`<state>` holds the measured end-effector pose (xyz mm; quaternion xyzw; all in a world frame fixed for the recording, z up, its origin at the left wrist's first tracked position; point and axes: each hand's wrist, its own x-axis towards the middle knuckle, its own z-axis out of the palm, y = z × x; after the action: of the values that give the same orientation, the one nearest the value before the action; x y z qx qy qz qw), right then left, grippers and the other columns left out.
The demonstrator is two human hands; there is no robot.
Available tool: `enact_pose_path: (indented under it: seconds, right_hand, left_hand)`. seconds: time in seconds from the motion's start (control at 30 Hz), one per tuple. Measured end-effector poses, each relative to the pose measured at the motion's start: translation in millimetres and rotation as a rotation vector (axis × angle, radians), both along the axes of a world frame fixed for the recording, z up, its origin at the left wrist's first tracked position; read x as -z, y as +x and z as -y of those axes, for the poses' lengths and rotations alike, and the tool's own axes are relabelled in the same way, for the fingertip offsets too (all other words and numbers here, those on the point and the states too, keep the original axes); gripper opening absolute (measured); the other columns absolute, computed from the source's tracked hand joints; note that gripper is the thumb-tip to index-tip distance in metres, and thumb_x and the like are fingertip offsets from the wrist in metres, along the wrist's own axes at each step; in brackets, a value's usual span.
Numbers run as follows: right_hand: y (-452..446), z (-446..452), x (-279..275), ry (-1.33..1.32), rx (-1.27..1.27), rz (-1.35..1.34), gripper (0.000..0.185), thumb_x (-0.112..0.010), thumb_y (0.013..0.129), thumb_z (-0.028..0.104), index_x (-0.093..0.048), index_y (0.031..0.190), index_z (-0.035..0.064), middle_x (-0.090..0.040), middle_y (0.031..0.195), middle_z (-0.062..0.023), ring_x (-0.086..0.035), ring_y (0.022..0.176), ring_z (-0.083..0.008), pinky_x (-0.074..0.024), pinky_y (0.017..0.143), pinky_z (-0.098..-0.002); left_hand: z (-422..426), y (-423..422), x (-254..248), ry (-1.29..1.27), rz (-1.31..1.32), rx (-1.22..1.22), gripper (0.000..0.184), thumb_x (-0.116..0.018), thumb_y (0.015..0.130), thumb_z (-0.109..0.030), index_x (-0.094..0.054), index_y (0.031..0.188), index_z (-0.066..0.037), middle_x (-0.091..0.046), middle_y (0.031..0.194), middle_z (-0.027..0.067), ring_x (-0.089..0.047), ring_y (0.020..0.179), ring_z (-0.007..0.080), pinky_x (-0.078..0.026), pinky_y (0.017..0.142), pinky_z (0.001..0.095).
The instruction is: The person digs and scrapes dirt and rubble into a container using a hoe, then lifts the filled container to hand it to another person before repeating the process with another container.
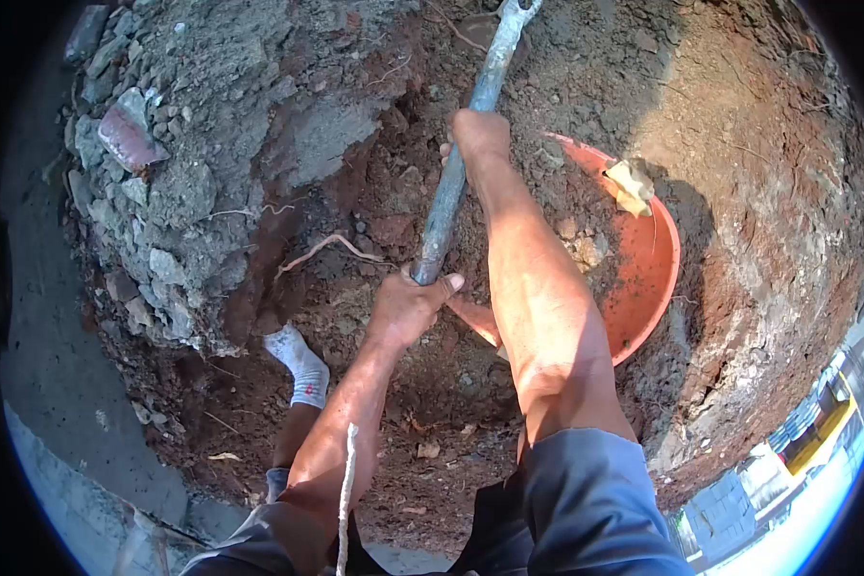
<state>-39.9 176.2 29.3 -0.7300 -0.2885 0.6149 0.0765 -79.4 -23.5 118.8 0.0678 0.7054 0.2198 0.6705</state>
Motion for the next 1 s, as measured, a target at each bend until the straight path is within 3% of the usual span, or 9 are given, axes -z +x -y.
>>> enact_pose_path:
  seconds: [0.1,0.17,0.2,0.3,0.4,0.63,0.77,0.9,1.0]
  right_hand:
    - [3.0,-41.0,-14.2,-0.102,-0.061,-0.04,0.005,-0.056,0.081,0.009,-0.053,0.084,0.0052,-0.053,0.064,-0.0032,-0.054,0.051,-0.0158,-0.0482,0.047,-0.0325]
    - [19.8,-85.7,-32.1,-0.15,-0.167,-0.078,0.004,-0.056,0.08,0.01,-0.053,0.082,0.0079,-0.053,0.063,-0.0019,-0.053,0.051,-0.0145,-0.0479,0.047,-0.0313]
    - [31.8,-103.4,-34.9,-0.194,-0.249,-0.079,0.004,-0.057,0.08,0.011,-0.054,0.081,0.0085,-0.053,0.063,-0.0015,-0.053,0.051,-0.014,-0.0477,0.047,-0.031]
    - [32.1,-160.2,-31.8,-0.179,-0.388,-0.089,0.005,-0.058,0.079,0.013,-0.056,0.08,0.0089,-0.054,0.064,-0.0022,-0.054,0.052,-0.0145,-0.0477,0.048,-0.0306]
    - [35.1,-112.3,-42.4,-0.166,-0.248,0.004,0.008,-0.06,0.077,0.016,-0.057,0.079,0.0082,-0.054,0.065,-0.0026,-0.054,0.052,-0.0155,-0.0472,0.049,-0.0319]
    - [31.3,-63.4,-17.6,-0.072,-0.174,0.07,0.013,-0.058,0.077,0.011,-0.06,0.085,0.0013,-0.055,0.068,-0.0074,-0.056,0.053,-0.0204,-0.0478,0.049,-0.0355]
    - [13.6,-9.4,-9.2,0.043,-0.043,0.088,0.012,-0.06,0.078,0.01,-0.059,0.083,-0.0017,-0.056,0.069,-0.0086,-0.055,0.049,-0.0203,-0.0475,0.047,-0.0342]
    - [12.7,50.6,-54.0,0.046,0.001,0.024,0.012,-0.062,0.079,0.009,-0.059,0.079,-0.0026,-0.056,0.066,-0.009,-0.054,0.047,-0.0202,-0.0471,0.045,-0.0329]
    - [22.8,82.7,-101.4,-0.062,-0.125,0.017,0.011,-0.061,0.077,0.008,-0.058,0.077,-0.0034,-0.055,0.065,-0.0096,-0.054,0.048,-0.0205,-0.0481,0.044,-0.0346]
  left_hand:
    - [-32.9,9.1,-32.1,0.111,0.011,0.018,0.036,-0.07,0.087,-0.034,-0.055,0.083,-0.002,-0.055,0.064,0.003,-0.055,0.056,0.0079,-0.044,0.048,0.0273]
    - [-76.9,30.3,-60.7,0.232,0.119,-0.052,0.039,-0.064,0.091,-0.033,-0.048,0.097,0.002,-0.056,0.069,0.0056,-0.06,0.062,0.0148,-0.048,0.058,0.0321]
    - [-120.9,27.2,-96.8,0.206,0.062,-0.005,0.035,-0.062,0.09,-0.026,-0.045,0.101,0.003,-0.057,0.069,0.0076,-0.06,0.06,0.0159,-0.048,0.056,0.0331]
    - [-166.7,38.2,-93.2,0.187,0.217,-0.036,0.034,-0.059,0.089,-0.017,-0.041,0.106,0.005,-0.059,0.072,0.01,-0.06,0.056,0.0174,-0.049,0.051,0.033]
    - [-121.5,35.2,-66.5,0.143,0.491,-0.213,0.038,-0.062,0.08,-0.006,-0.042,0.111,0.001,-0.058,0.074,0.0074,-0.062,0.058,0.0159,-0.052,0.05,0.0292]
    - [-34.8,42.6,4.5,0.164,0.838,-0.438,0.019,-0.066,0.076,-0.008,-0.054,0.091,-0.004,-0.056,0.067,0.0032,-0.057,0.053,0.0141,-0.046,0.052,0.0258]
    - [24.9,2.5,14.7,0.136,0.714,-0.361,0.014,-0.066,0.076,-0.011,-0.055,0.083,-0.005,-0.052,0.063,0.0004,-0.05,0.05,0.0101,-0.041,0.047,0.0241]
    - [74.0,-4.3,-36.8,0.101,0.621,-0.306,0.014,-0.066,0.075,-0.01,-0.056,0.083,-0.005,-0.054,0.066,0.0008,-0.05,0.053,0.0088,-0.039,0.045,0.0227]
    - [104.2,38.1,-103.9,0.081,0.677,-0.556,0.013,-0.064,0.078,-0.005,-0.054,0.086,-0.005,-0.05,0.063,0.002,-0.049,0.05,0.0113,-0.04,0.046,0.0252]
